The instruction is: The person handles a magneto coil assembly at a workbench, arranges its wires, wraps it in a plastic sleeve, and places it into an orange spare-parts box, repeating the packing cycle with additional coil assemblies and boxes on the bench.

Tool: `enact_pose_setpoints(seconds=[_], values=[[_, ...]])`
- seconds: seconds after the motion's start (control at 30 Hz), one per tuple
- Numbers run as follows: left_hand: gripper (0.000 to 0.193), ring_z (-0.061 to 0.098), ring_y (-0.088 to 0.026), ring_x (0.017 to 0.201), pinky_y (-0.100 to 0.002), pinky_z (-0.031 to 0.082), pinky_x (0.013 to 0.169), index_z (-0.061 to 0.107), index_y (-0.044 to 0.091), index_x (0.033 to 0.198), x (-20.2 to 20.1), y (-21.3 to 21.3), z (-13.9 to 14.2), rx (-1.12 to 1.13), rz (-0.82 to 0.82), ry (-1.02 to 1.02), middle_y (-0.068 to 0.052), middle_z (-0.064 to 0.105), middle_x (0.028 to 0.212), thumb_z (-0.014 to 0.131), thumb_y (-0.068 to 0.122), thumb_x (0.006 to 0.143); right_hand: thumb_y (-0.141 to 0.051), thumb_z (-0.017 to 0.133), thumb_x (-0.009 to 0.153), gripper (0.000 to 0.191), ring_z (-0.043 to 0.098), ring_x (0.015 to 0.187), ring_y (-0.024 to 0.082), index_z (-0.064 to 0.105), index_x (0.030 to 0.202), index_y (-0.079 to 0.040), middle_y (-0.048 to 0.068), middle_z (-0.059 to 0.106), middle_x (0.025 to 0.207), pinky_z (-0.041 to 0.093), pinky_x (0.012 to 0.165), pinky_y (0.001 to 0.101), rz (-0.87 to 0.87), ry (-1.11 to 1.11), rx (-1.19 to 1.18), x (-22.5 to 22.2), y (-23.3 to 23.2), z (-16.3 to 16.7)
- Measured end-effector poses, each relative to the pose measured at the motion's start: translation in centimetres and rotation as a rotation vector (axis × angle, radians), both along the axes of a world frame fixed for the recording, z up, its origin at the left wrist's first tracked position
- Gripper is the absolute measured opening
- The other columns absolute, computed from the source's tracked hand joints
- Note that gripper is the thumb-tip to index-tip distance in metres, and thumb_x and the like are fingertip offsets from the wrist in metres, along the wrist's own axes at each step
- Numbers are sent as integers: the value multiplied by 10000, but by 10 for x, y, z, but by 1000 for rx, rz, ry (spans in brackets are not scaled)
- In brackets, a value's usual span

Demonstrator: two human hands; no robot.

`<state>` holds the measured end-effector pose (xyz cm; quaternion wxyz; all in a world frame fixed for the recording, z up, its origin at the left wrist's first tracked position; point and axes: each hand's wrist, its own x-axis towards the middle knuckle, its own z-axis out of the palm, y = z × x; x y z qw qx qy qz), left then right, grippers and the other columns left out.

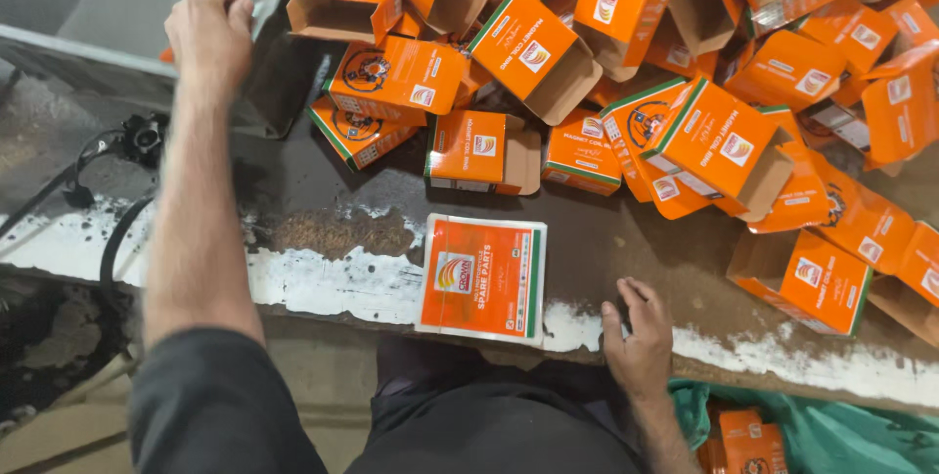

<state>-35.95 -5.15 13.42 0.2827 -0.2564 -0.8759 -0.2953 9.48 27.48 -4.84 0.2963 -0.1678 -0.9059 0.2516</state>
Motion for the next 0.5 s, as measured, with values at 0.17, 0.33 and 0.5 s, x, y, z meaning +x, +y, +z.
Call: enact_pose_setpoints(seconds=[0.17,0.33,0.5], values=[[135,609,-383,1184,-507,427,1056,683,47,1187,84,-32,-65,31,24,95,-157,673,1189,691,114,1070,-113,707,928,362,611,1213,378,665,1267,7,196,654,1266,486,1053,459,7,-68,76,-3,9,-16],[608,467,-425,1333,-516,315,1141,438,4,1459,166,-113,-127,-172,508,202,-239,535,1435,754,240,997,-111,739,1008,355,596,1217,388,653,1329,15,202,649,1292,474,1079,472,109,-79,122,1,13,-38],[704,538,-412,1156,-583,324,985,485,8,1406,161,-167,-153,-332,620,-39,-212,631,1202,815,377,906,-90,732,985,379,595,1175,376,660,1338,26,194,657,1272,468,1046,473,159,-45,165,8,14,-44]])
